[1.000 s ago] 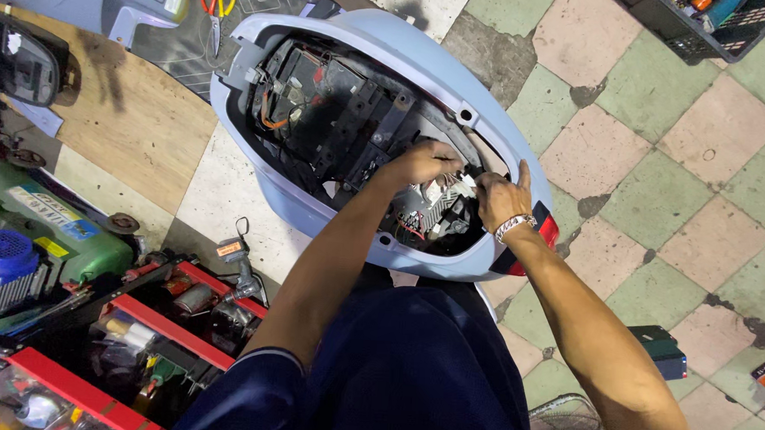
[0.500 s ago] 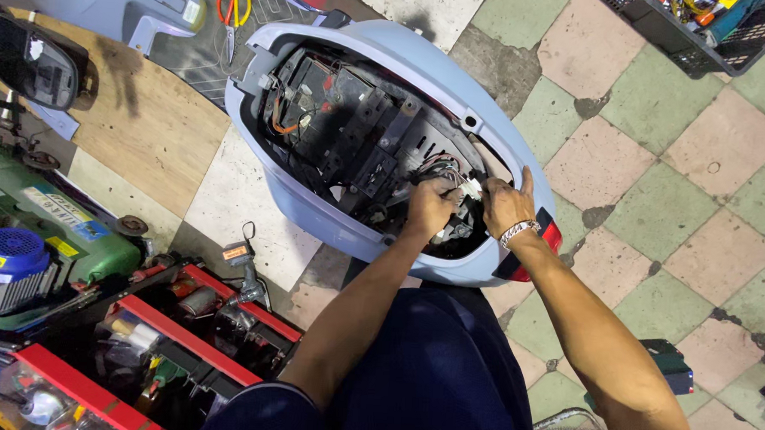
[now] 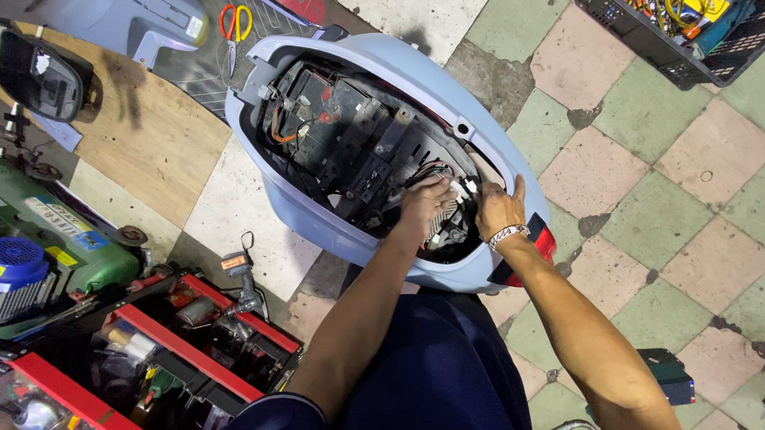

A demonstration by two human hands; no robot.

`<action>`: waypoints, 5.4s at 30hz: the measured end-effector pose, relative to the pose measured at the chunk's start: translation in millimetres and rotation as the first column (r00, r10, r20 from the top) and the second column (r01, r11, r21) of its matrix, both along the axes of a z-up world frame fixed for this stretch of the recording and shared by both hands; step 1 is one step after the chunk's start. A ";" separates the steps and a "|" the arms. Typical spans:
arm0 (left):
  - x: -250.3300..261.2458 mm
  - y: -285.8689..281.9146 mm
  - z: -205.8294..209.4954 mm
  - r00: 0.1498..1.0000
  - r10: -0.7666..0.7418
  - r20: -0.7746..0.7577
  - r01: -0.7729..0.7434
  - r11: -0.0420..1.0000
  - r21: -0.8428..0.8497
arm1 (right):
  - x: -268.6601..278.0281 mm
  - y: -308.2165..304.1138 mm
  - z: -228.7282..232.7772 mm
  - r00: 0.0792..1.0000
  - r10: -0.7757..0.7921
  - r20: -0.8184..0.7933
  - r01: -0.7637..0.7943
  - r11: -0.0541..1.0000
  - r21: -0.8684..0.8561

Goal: The person attaches a floor mat to the scooter frame, installs the rear body panel, and connects electrical wiring inside the engine compartment.

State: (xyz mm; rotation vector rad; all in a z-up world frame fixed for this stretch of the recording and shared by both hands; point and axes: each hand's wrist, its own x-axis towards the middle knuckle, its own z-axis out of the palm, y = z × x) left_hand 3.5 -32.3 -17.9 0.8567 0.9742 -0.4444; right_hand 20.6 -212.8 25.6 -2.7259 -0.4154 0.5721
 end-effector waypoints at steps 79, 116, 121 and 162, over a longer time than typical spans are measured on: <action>-9.3 -47.0 -16.6 0.916 -0.263 0.304 0.229 0.963 0.142 | 47.9 -27.3 54.5 0.839 -0.024 -0.543 0.260 0.895 0.363; -10.2 -6.9 -28.0 0.867 -0.497 0.028 0.409 0.743 0.529 | 16.1 -10.8 73.1 0.959 -0.133 -0.250 0.164 0.981 0.106; -1.2 -2.4 -2.4 0.770 -0.638 0.009 0.384 0.474 0.793 | 13.0 -12.4 74.5 0.983 -0.080 -0.163 0.105 0.983 0.152; -21.7 -8.9 -10.5 0.867 -0.425 0.261 0.329 0.880 0.342 | 14.1 -14.8 64.5 0.936 -0.121 -0.329 0.179 0.972 0.154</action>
